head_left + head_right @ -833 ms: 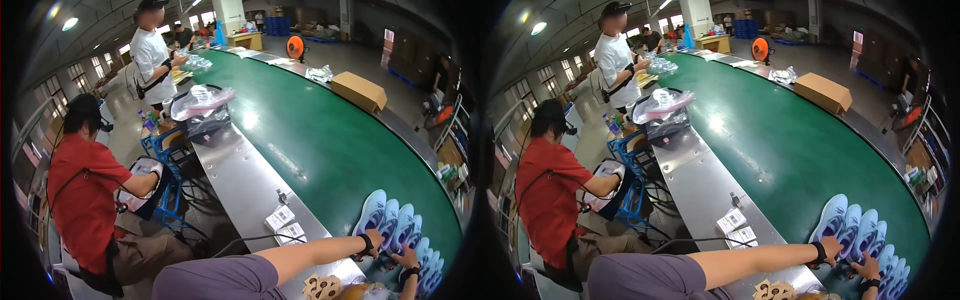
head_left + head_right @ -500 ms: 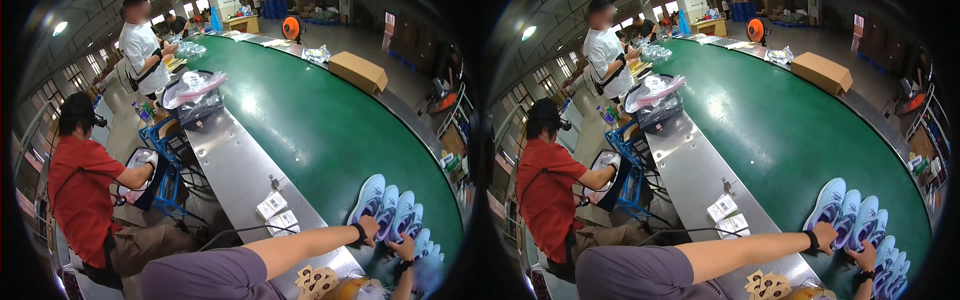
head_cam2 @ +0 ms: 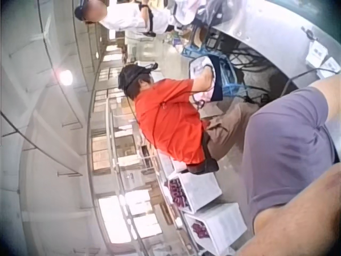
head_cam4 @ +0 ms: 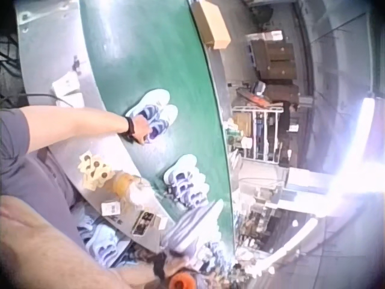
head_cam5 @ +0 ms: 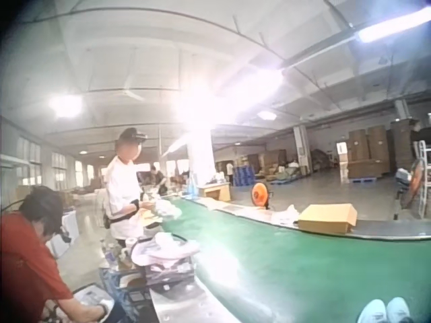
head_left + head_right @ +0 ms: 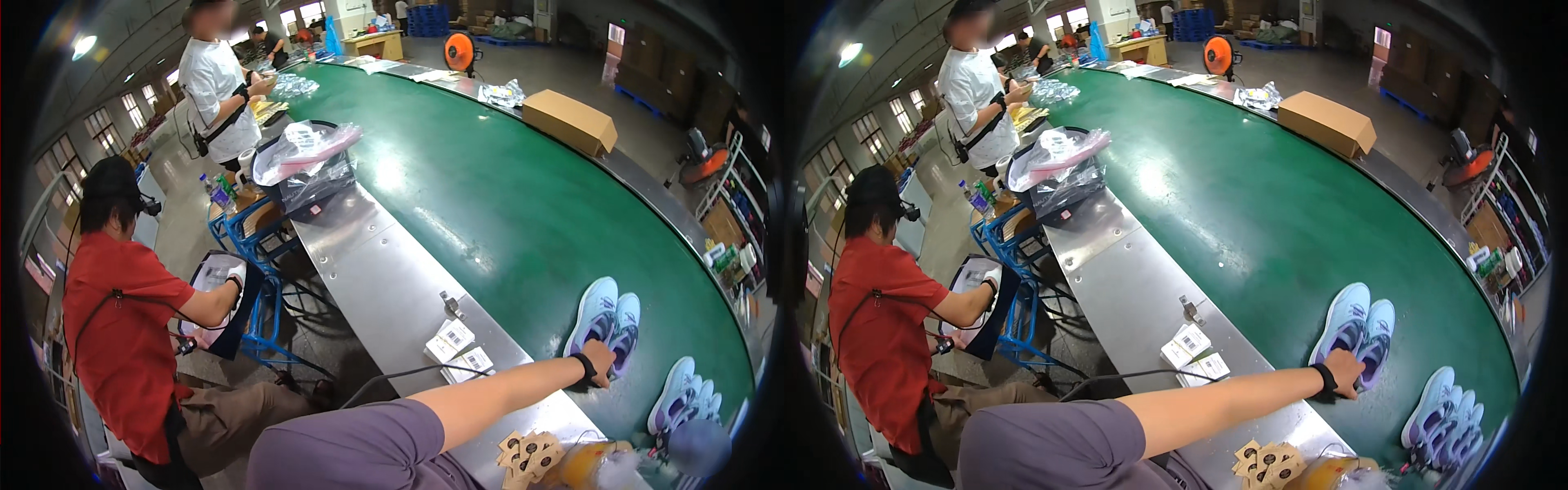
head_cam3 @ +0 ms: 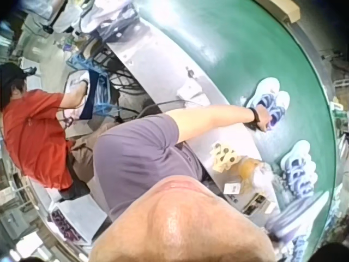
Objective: The person attaches barcode tags to light blue and purple sneakers on a green conveyor belt. They pick up shoes, apply tags to the tongue or heel, and place them back in a line. The person also handles stacks of tags and occasionally moves shoes into a plastic bin.
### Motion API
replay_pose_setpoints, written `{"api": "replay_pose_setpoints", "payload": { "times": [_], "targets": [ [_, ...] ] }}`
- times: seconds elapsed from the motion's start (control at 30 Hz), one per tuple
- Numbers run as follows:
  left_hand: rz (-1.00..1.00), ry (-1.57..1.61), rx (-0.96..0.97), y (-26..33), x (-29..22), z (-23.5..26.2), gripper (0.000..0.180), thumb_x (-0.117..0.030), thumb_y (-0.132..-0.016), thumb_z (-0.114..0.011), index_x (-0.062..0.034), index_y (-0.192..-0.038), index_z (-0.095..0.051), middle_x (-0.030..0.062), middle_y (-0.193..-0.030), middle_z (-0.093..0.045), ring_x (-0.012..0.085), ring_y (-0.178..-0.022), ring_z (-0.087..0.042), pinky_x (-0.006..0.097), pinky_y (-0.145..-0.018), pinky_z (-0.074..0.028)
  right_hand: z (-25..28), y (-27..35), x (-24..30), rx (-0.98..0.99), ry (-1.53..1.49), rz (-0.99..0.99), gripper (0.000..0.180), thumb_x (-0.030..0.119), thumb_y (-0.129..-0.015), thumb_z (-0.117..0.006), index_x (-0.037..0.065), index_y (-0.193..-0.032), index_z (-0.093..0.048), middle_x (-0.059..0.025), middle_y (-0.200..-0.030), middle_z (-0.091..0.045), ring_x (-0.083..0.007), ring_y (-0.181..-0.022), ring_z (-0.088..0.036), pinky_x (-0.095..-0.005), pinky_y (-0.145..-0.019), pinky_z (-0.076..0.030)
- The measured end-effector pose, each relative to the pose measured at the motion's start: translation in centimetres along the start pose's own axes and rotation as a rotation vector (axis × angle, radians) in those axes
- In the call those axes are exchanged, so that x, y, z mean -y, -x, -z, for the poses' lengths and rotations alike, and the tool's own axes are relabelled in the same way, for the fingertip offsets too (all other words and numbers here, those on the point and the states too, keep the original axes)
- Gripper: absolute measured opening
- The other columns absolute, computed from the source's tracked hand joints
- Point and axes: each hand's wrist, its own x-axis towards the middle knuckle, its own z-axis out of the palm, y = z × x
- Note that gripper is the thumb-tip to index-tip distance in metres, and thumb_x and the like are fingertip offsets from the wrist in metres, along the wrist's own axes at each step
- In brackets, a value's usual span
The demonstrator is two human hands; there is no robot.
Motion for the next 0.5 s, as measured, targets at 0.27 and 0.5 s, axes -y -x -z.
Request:
{"api": "replay_pose_setpoints", "payload": {
  "times": [0.27, 0.5],
  "targets": [
    [-0.008, -0.038, 0.074, 1.7, 2.0, 2.0, 0.059, -0.053, -0.058, -0.067, -0.0065, -0.095, -0.063, 0.0156, -0.085, -0.066, 0.0316, -0.079, -0.064, 0.041, -0.067, -0.05, -5.5, 14.1, -1.2, 0.214, 0.547, -0.082, 0.048, 0.039, -0.064, -0.073, 0.002, -0.092, -0.061, -0.0133, -0.081, -0.06, -0.0306, -0.075, -0.056, -0.0401, -0.065, -0.044],
    [-0.09, -0.065, 0.171, -0.2, 3.3, 1.8, 0.038, -0.051, -0.066, -0.063, -0.0197, -0.087, -0.069, 0.0067, -0.09, -0.067, 0.028, -0.087, -0.061, 0.043, -0.078, -0.045, -4.0, 29.5, -4.7, 0.11, 0.774, -0.261, 0.051, 0.044, -0.059, -0.074, 0.003, -0.087, -0.063, -0.0148, -0.081, -0.06, -0.0338, -0.076, -0.056, -0.0417, -0.065, -0.044]
  ]
}}
